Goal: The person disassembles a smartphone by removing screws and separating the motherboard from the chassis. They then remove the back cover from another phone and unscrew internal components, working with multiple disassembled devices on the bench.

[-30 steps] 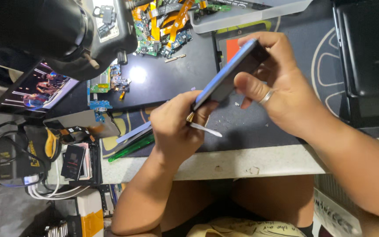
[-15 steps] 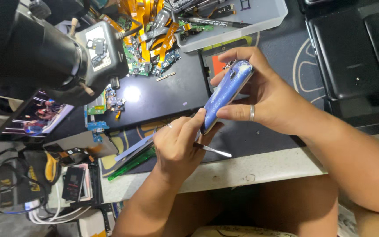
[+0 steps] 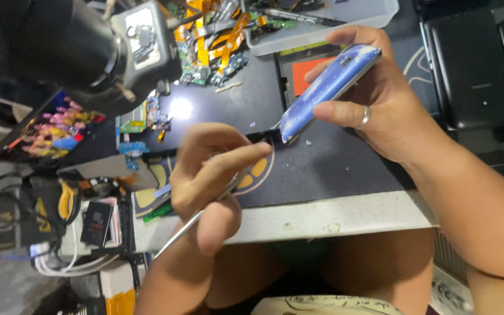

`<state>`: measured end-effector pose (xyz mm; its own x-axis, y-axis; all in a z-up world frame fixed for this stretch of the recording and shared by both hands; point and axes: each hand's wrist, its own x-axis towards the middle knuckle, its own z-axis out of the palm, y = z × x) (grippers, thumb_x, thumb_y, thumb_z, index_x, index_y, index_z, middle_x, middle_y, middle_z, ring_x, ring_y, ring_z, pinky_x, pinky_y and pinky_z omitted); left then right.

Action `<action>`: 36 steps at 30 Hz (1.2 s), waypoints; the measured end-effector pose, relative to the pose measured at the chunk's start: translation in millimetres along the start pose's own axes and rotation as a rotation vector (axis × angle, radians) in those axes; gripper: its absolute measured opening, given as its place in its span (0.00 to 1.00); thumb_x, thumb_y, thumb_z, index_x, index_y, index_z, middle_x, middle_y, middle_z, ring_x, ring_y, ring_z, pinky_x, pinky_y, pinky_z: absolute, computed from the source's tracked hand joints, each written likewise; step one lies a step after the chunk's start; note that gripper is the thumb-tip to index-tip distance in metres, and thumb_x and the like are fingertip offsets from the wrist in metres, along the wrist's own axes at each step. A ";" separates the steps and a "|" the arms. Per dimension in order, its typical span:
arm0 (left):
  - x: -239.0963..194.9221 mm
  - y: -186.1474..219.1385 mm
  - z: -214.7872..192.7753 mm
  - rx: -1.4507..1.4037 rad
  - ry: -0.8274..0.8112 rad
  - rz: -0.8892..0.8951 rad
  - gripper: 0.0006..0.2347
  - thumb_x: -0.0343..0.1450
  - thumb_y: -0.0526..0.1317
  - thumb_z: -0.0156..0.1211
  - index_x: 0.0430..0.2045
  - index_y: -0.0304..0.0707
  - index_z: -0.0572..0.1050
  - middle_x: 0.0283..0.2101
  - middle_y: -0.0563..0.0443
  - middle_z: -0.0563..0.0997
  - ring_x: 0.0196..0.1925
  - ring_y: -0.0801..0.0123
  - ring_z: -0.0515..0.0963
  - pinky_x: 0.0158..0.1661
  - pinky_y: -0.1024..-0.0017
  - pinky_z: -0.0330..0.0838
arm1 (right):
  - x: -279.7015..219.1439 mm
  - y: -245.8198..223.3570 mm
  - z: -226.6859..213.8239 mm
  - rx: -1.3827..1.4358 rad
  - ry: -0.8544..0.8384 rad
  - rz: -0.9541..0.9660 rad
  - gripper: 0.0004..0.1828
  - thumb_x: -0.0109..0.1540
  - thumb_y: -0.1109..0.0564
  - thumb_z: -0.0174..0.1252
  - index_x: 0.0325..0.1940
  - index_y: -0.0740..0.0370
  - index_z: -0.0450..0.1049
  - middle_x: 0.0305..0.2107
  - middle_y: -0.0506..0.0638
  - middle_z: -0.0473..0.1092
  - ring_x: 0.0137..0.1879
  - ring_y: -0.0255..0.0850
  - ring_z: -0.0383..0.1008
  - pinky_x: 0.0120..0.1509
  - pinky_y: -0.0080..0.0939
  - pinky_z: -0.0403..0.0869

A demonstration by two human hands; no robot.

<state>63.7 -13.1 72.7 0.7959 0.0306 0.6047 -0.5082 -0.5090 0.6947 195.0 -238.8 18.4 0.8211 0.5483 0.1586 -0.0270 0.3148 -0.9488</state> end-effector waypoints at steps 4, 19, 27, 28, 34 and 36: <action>17.5 7.8 -10.5 -0.077 -0.213 0.046 0.36 0.76 0.67 0.39 0.40 0.25 0.79 0.39 0.42 0.81 0.38 0.66 0.84 0.39 0.75 0.78 | -0.5 -0.2 3.7 -0.032 -0.001 -0.008 0.44 0.59 0.65 0.70 0.74 0.55 0.55 0.53 0.52 0.72 0.60 0.39 0.74 0.68 0.43 0.76; 12.9 -29.5 17.4 -0.149 -0.040 0.139 0.07 0.72 0.25 0.67 0.41 0.28 0.79 0.47 0.38 0.84 0.41 0.63 0.87 0.44 0.75 0.84 | 3.9 -5.1 7.8 0.060 -0.047 0.011 0.50 0.56 0.67 0.69 0.75 0.53 0.50 0.62 0.54 0.68 0.67 0.42 0.73 0.68 0.44 0.75; 11.9 -19.7 12.2 0.033 -0.153 0.277 0.08 0.69 0.24 0.70 0.39 0.28 0.78 0.44 0.37 0.84 0.41 0.58 0.87 0.42 0.70 0.81 | 4.4 5.4 5.9 0.059 -0.070 -0.006 0.50 0.56 0.67 0.70 0.75 0.53 0.50 0.65 0.56 0.66 0.71 0.44 0.69 0.72 0.47 0.74; 12.0 -19.9 12.0 0.037 -0.138 0.281 0.08 0.69 0.24 0.70 0.39 0.28 0.78 0.44 0.37 0.84 0.41 0.58 0.87 0.42 0.70 0.81 | 4.7 6.1 5.8 0.066 -0.071 -0.013 0.49 0.56 0.67 0.70 0.75 0.53 0.50 0.65 0.56 0.66 0.71 0.44 0.69 0.73 0.47 0.73; 6.3 -26.5 14.0 -0.038 -0.042 0.272 0.09 0.73 0.23 0.67 0.43 0.30 0.74 0.44 0.38 0.83 0.43 0.59 0.88 0.42 0.72 0.84 | 6.9 7.7 1.7 0.229 -0.028 0.022 0.46 0.59 0.67 0.68 0.75 0.54 0.52 0.62 0.61 0.69 0.68 0.46 0.73 0.66 0.42 0.74; 2.5 -29.1 13.8 -0.078 -0.025 0.245 0.09 0.73 0.24 0.65 0.43 0.31 0.73 0.45 0.38 0.83 0.41 0.60 0.88 0.41 0.73 0.84 | 7.2 6.6 0.4 0.315 -0.010 0.052 0.44 0.60 0.67 0.66 0.75 0.52 0.53 0.62 0.63 0.69 0.66 0.47 0.74 0.61 0.41 0.75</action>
<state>85.0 -10.1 48.6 0.6536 -0.1074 0.7492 -0.7097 -0.4310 0.5573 200.5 -232.5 13.4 0.8081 0.5774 0.1166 -0.2452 0.5096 -0.8247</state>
